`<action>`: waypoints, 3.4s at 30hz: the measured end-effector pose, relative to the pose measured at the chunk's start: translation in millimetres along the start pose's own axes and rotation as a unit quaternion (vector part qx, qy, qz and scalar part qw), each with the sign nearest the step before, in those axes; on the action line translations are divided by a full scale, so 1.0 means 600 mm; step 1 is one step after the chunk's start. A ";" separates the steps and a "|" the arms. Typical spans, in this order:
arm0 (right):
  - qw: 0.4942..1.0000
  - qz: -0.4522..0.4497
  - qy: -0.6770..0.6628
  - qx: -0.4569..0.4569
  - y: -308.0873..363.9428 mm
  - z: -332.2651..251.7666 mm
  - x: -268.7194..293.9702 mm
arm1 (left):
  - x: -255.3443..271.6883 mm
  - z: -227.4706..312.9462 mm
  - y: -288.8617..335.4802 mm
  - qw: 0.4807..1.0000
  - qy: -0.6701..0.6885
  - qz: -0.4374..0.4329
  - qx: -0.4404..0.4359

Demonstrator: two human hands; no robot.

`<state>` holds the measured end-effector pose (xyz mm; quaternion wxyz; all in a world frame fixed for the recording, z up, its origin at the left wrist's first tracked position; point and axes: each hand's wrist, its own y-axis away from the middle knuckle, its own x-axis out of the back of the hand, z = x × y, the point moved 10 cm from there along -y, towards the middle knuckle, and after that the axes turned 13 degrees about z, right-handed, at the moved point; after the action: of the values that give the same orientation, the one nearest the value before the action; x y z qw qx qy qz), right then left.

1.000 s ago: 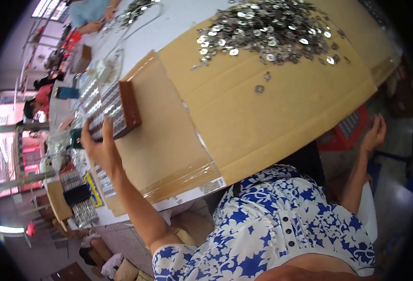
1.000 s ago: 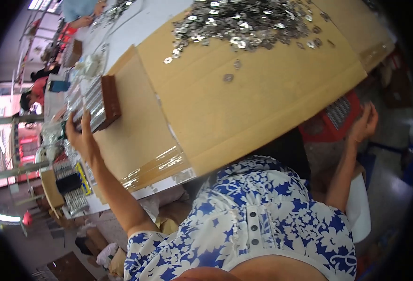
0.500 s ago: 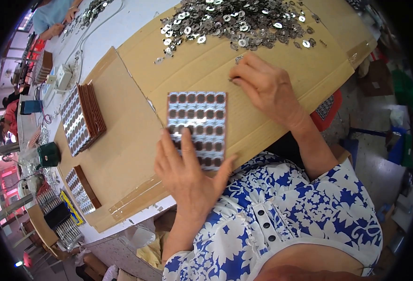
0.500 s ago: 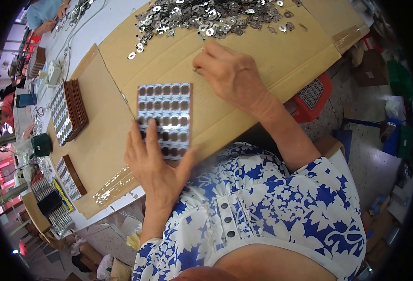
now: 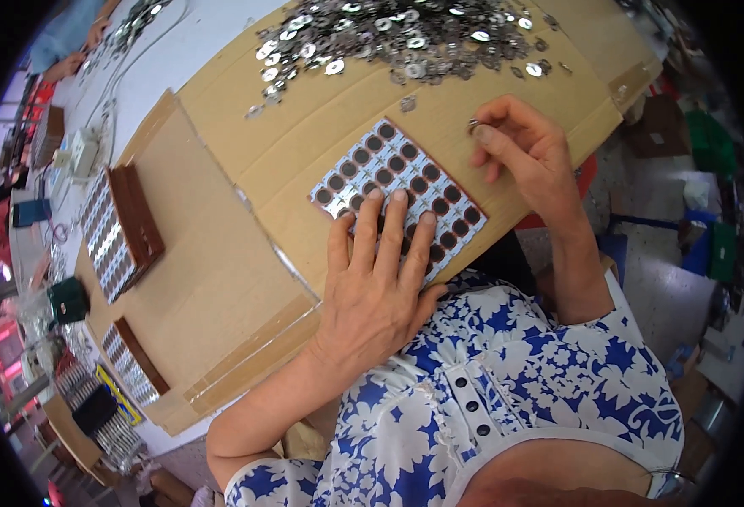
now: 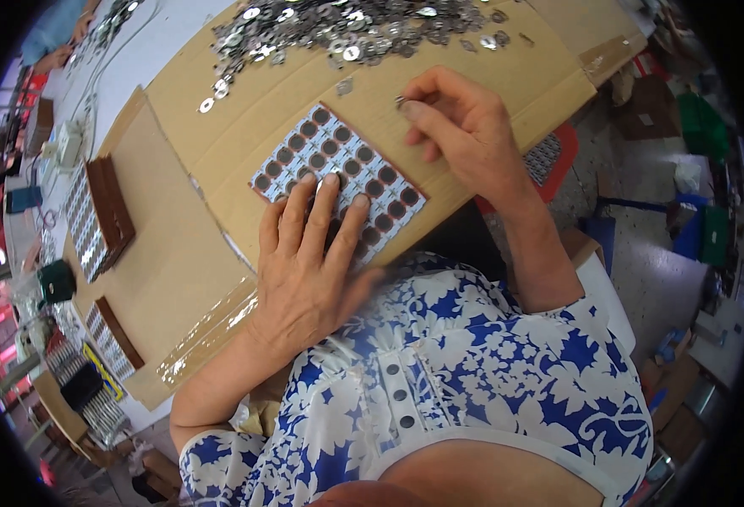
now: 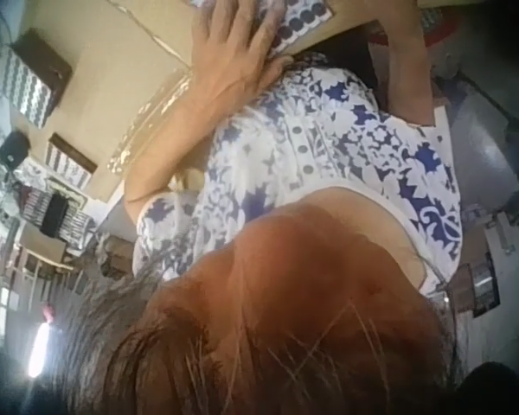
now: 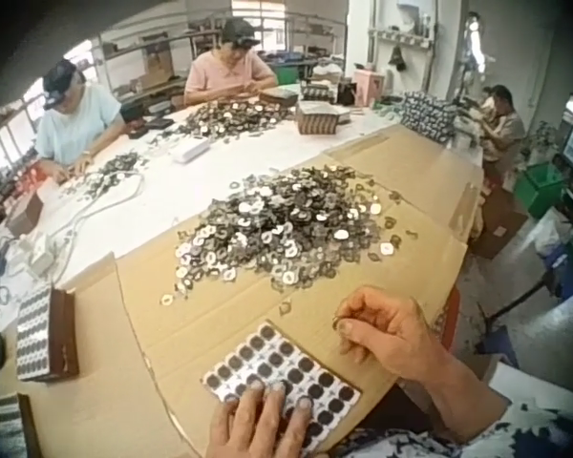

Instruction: The person assembles small metal components into plastic blister trays by hand.

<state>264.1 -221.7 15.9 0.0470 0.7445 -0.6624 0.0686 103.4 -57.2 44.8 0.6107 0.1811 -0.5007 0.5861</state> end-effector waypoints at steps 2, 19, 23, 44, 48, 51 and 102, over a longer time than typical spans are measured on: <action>0.992 -0.047 -0.102 -0.059 0.000 0.007 -0.020 | -0.017 0.012 -0.002 0.999 -0.008 -0.043 -0.029; 0.983 -0.148 -0.054 -0.091 0.027 -0.026 -0.099 | -0.048 0.049 -0.004 0.999 0.004 0.013 -0.049; 0.983 -0.174 0.014 -0.050 0.036 -0.024 -0.136 | -0.056 0.047 -0.002 0.999 0.042 0.005 -0.020; 0.953 -0.100 0.208 0.195 0.041 -0.068 -0.165 | -0.068 0.053 0.002 0.997 0.063 -0.009 -0.039; 0.939 -0.107 0.197 0.262 0.047 -0.088 -0.167 | -0.068 0.054 0.001 0.997 0.054 -0.007 -0.049; 0.944 -0.113 0.205 0.234 0.045 -0.087 -0.177 | -0.070 0.049 0.002 0.999 0.027 0.011 -0.045; 0.913 -0.065 0.246 0.318 0.049 -0.090 -0.149 | -0.057 0.046 -0.007 0.996 0.061 0.029 -0.050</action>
<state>222.5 -129.0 54.0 -0.0268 0.7210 -0.5231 0.4536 102.6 -98.8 30.1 0.6314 0.1000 -0.4960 0.5876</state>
